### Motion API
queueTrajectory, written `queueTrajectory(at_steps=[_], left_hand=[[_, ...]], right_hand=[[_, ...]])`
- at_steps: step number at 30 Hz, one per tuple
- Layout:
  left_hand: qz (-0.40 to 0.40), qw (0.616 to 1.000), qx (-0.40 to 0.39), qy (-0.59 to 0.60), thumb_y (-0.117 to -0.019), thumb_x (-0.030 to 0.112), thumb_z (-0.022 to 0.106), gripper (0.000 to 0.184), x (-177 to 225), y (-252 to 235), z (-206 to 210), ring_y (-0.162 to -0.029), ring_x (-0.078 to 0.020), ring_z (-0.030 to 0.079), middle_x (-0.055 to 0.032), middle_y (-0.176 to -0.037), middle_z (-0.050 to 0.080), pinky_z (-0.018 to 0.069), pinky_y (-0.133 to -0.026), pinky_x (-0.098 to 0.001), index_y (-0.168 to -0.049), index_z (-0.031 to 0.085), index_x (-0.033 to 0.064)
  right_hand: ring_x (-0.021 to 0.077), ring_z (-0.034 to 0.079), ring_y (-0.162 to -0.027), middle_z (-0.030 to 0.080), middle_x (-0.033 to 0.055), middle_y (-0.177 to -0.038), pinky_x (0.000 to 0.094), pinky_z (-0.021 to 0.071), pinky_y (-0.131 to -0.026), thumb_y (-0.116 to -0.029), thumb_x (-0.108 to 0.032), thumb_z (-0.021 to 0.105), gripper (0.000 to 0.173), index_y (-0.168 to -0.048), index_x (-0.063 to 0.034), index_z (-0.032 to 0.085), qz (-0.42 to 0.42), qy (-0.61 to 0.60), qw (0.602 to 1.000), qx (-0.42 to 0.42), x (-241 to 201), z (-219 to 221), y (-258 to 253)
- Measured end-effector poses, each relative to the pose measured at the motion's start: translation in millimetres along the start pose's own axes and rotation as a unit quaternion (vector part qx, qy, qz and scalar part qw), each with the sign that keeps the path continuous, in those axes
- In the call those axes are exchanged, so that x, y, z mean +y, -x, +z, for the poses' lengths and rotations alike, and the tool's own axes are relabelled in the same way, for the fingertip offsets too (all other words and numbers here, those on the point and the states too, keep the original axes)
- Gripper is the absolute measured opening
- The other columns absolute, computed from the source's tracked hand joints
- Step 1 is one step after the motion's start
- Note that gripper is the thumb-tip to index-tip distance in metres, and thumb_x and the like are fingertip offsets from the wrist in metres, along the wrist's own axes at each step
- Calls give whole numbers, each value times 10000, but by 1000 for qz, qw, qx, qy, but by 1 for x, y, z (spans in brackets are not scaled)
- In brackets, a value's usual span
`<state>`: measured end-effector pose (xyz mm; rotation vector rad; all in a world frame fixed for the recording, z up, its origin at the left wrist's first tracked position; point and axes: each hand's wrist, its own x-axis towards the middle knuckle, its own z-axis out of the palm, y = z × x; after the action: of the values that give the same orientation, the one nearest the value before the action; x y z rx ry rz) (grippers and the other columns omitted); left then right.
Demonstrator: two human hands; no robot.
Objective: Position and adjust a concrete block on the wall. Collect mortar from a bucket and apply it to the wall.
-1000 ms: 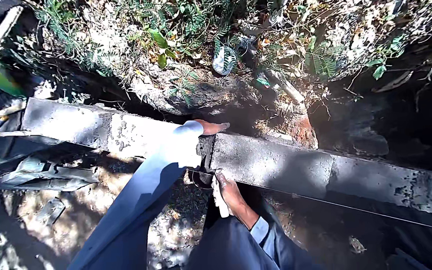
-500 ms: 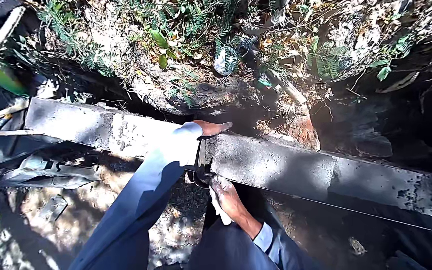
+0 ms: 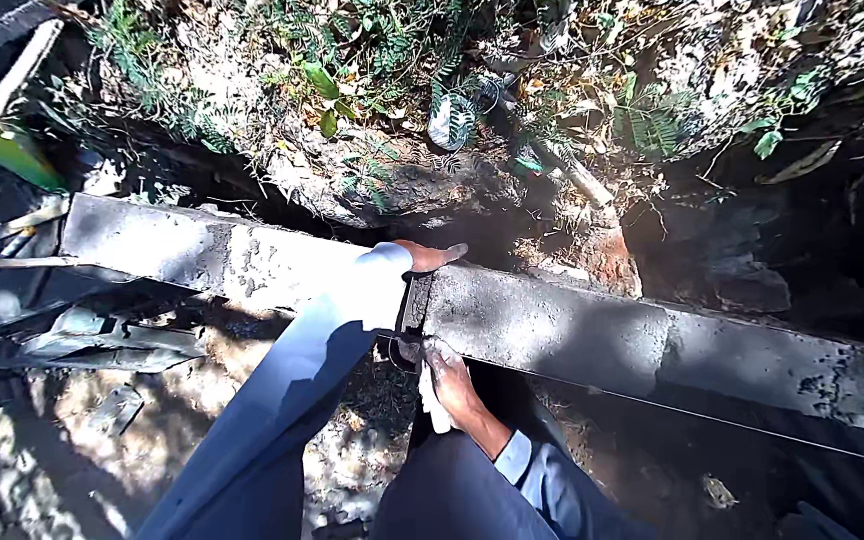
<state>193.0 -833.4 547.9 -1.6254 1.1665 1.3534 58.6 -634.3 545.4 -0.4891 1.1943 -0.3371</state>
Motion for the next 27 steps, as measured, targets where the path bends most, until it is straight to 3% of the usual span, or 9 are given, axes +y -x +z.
queueTrajectory(at_steps=[1,5,11,15,18,21,23,25,27], left_hand=[[1,1000,-2,-3,-871,910,138,1108,-1,-1,2,-1445,-407,426,-231,-1510,508,277,-1159,-688,-1465,550,71],[29,999,15,34,-911,863,105,1067,-4,7,-6,-1447,-419,419,-240,-1516,498,267,-1154,-705,-1473,542,69],[60,998,13,20,-957,809,113,1024,-14,13,7,-1475,-442,367,-259,-1530,474,242,-1177,-702,-1470,538,31],[60,998,2,28,-976,789,147,962,-8,16,20,-1472,-395,395,-213,-1538,486,256,-1186,-675,-1477,543,69],[115,987,84,75,-963,807,228,974,-21,8,40,-1381,-423,500,-243,-1416,592,305,-1156,-676,-1371,630,19],[149,986,72,30,-997,761,189,956,-22,5,40,-1498,-367,364,-208,-1555,470,46,-1251,-644,-1504,487,7],[189,971,146,26,-1006,744,223,942,-26,0,43,-1540,-354,281,-206,-1617,378,-9,-1255,-637,-1566,377,3],[242,934,249,81,-1016,714,296,887,-36,-3,61,-1566,-318,219,-175,-1650,329,-23,-1270,-602,-1586,357,37],[316,857,366,180,-1058,593,365,732,-58,11,79,-1556,-271,259,-131,-1636,376,56,-1289,-544,-1553,436,59]], right_hand=[[95,550,-559,564,23,-725,265,512,-528,-1120,-247,419,288,-1094,-38,615,22,-2,1000,10,1,-1,-3],[90,559,-586,582,22,-756,266,518,-565,-1106,-210,422,282,-1139,-21,630,-9,40,999,-23,-7,-4,13],[113,552,-537,570,29,-702,272,508,-502,-1115,-232,425,285,-1054,-29,616,7,-43,999,15,-7,-11,6],[122,526,-460,562,36,-641,282,495,-423,-1124,-260,396,340,-1001,-21,605,20,-71,997,11,8,-17,10],[111,531,-432,560,20,-603,277,499,-394,-1124,-263,345,373,-961,-43,598,0,-58,998,-10,8,-18,16],[55,538,-446,577,-21,-594,224,492,-417,-1127,-212,356,358,-939,-50,614,-10,-9,1000,22,12,-19,25],[-7,609,-567,633,-80,-688,176,553,-553,-1107,-146,306,317,-1020,-77,603,-67,39,997,0,12,-24,33],[17,598,-553,624,-83,-667,214,547,-530,-1080,-202,237,397,-975,-92,603,-97,95,990,-36,21,-37,45],[49,586,-562,628,-61,-705,242,528,-502,-1075,-257,238,433,-1006,-75,624,-130,153,976,-85,28,-51,49]])
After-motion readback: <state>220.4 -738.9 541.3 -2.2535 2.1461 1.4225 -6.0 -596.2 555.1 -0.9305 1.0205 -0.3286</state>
